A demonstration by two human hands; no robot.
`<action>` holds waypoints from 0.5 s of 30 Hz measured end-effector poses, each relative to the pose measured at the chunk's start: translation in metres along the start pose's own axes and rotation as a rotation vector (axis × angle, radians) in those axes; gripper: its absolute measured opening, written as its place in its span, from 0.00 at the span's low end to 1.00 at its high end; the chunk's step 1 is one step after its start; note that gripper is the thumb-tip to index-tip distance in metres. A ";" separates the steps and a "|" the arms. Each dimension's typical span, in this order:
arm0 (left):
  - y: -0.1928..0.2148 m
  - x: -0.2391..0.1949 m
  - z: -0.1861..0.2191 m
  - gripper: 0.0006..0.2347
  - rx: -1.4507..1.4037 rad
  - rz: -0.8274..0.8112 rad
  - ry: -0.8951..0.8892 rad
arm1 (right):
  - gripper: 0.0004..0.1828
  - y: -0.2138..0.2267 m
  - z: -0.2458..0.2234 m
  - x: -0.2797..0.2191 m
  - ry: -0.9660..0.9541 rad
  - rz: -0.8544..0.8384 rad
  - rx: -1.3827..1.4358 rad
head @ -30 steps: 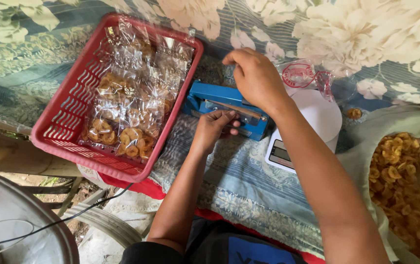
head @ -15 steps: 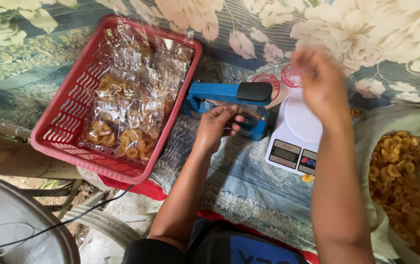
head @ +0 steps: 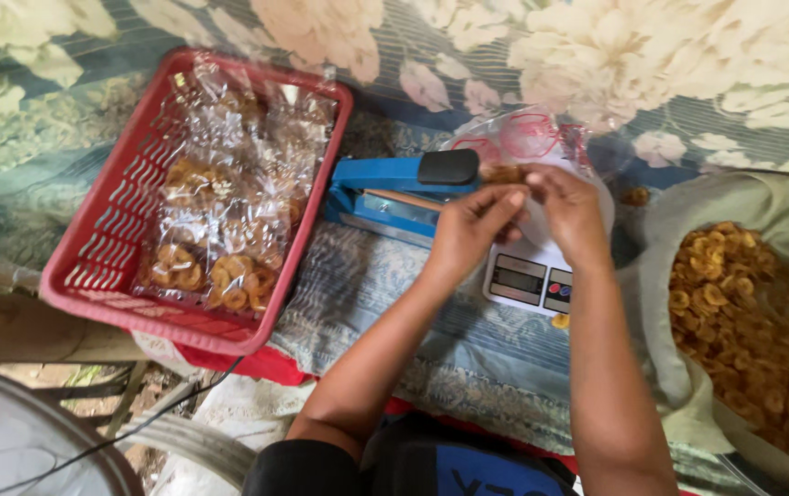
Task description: The person scoops dried fruit from a large sack into a plastic bag placed on a digital scale. They then use a handheld heat sealer to close the bag and place the finished package into a red basket.
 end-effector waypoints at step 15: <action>-0.030 0.009 -0.023 0.17 0.077 -0.143 0.030 | 0.11 0.058 -0.024 -0.063 -0.254 0.019 0.476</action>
Point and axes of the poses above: each hand's wrist, its own x-axis towards the middle knuckle, its own y-axis out of the back of the hand, z = x × y, the point moved 4 cm from there along x, towards the middle knuckle, and after that the axes turned 5 degrees about -y, right-handed, at the moved point
